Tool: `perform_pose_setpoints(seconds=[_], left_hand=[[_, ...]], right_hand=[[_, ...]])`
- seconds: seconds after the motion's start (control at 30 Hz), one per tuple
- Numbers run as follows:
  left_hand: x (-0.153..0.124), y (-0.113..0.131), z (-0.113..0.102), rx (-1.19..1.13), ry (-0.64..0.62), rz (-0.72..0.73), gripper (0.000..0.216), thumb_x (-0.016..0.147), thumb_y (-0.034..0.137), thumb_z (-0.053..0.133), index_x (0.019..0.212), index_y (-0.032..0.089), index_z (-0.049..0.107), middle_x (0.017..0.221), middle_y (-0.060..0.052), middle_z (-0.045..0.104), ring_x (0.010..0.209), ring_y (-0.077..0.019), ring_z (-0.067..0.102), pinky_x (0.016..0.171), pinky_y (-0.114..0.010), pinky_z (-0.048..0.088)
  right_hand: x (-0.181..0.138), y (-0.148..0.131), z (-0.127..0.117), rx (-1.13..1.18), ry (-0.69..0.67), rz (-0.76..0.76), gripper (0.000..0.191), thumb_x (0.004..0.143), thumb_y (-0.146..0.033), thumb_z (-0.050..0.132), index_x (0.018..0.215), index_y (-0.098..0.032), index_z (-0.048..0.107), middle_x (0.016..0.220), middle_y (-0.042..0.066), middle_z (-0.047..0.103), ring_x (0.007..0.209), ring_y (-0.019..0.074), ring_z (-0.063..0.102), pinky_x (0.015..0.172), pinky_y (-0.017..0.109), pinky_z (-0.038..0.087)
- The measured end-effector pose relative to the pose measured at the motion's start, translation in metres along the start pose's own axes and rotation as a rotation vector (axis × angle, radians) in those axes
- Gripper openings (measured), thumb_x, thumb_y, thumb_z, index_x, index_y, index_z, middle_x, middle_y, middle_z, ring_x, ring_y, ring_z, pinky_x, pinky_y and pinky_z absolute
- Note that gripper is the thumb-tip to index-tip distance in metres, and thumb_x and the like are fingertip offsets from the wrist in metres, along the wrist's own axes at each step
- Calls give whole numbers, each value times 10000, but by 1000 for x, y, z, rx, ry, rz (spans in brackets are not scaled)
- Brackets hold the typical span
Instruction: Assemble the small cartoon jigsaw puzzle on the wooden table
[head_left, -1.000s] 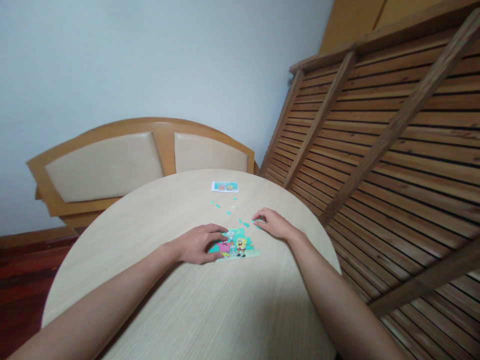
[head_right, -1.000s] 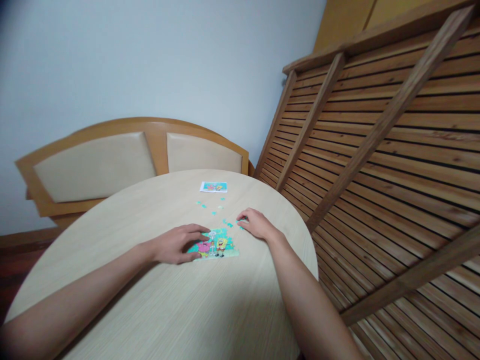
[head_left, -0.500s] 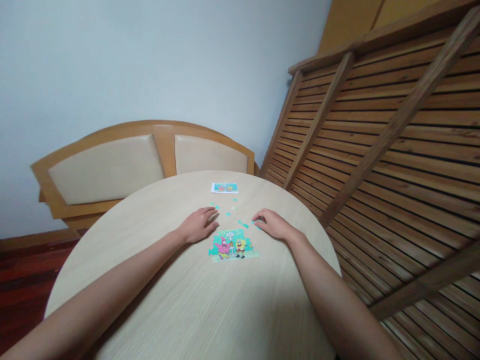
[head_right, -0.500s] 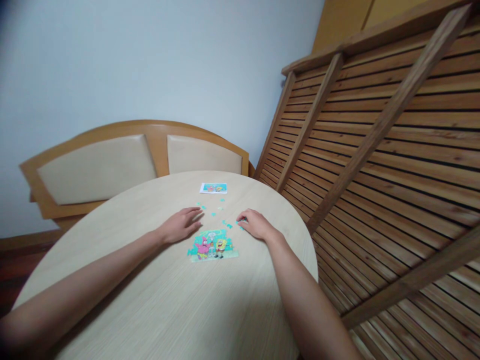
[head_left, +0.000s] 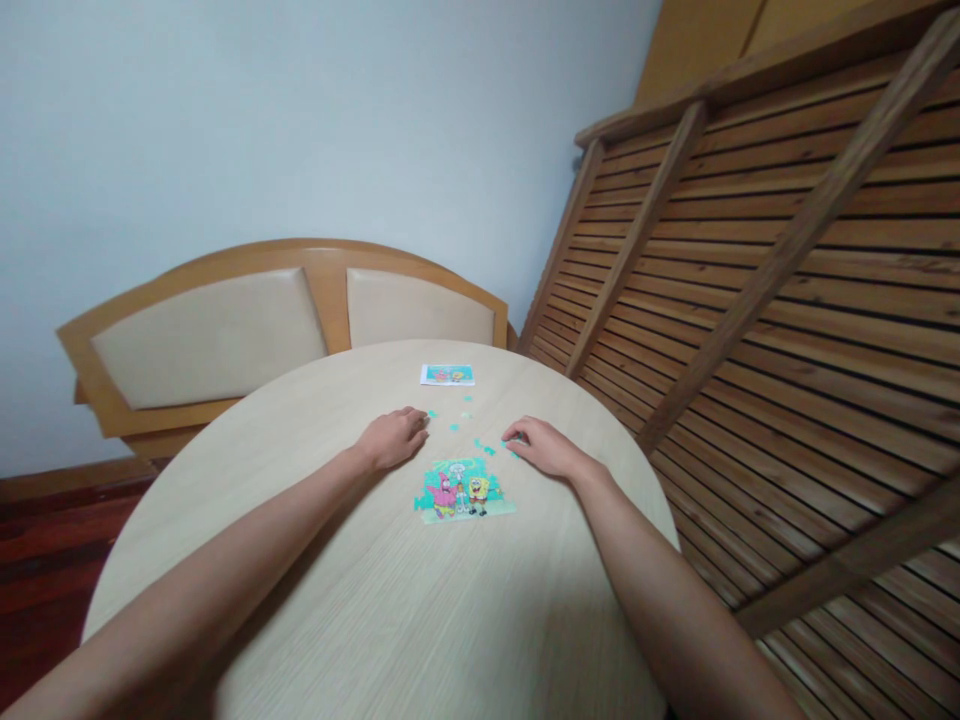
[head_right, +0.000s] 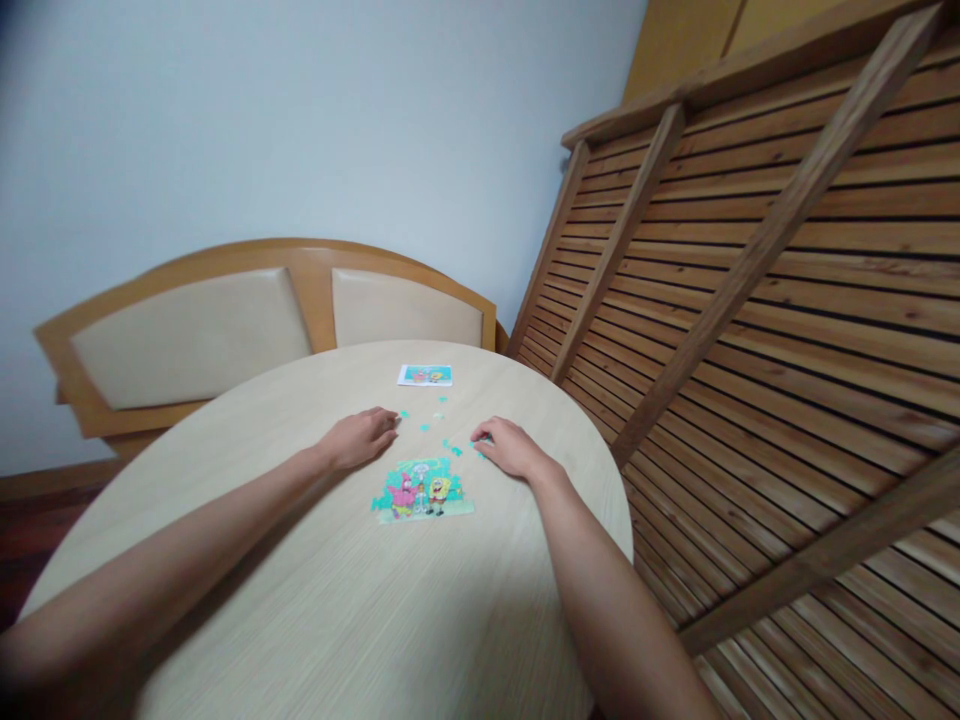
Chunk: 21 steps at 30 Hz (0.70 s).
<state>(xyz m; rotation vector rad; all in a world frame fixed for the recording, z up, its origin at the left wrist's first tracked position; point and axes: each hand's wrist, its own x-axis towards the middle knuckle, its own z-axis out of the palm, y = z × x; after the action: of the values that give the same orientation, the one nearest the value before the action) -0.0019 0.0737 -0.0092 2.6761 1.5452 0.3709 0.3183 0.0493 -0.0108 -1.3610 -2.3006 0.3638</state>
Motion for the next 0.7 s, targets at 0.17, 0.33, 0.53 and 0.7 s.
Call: perform_pose_setpoints(seconds=[0.17, 0.33, 0.53, 0.7], left_hand=[[-20, -7, -2, -161, 27, 116, 270, 904, 282, 503, 1114, 206, 655, 1135, -68, 699, 1009, -239, 667, 876, -359, 526], [-28, -14, 8, -487, 61, 151, 290, 916, 277, 476, 1119, 168, 653, 1061, -73, 720, 925, -192, 678, 846, -317, 542], [-34, -10, 10, -326, 138, 30, 365, 845, 299, 589, 1181, 162, 628, 1093, -104, 691, 984, -245, 645, 891, -372, 511], [-36, -3, 9, -302, 126, 34, 325, 881, 290, 578, 1187, 194, 634, 1013, -78, 706, 963, -247, 646, 851, -356, 501]], right_hand=[[1, 0, 0, -15, -3, -9, 164, 877, -212, 613, 985, -180, 732, 1000, 89, 701, 905, 201, 633, 844, 306, 464], [0, -1, 1, -27, -1, -18, 164, 872, -193, 615, 986, -178, 733, 1005, 86, 703, 900, 194, 632, 838, 300, 463], [0, 1, 2, -22, 5, -34, 160, 874, -191, 620, 985, -167, 733, 991, 84, 704, 858, 183, 623, 791, 288, 460], [1, -2, 2, -33, 31, -40, 144, 874, -200, 627, 967, -177, 734, 976, 78, 703, 872, 189, 628, 806, 298, 463]])
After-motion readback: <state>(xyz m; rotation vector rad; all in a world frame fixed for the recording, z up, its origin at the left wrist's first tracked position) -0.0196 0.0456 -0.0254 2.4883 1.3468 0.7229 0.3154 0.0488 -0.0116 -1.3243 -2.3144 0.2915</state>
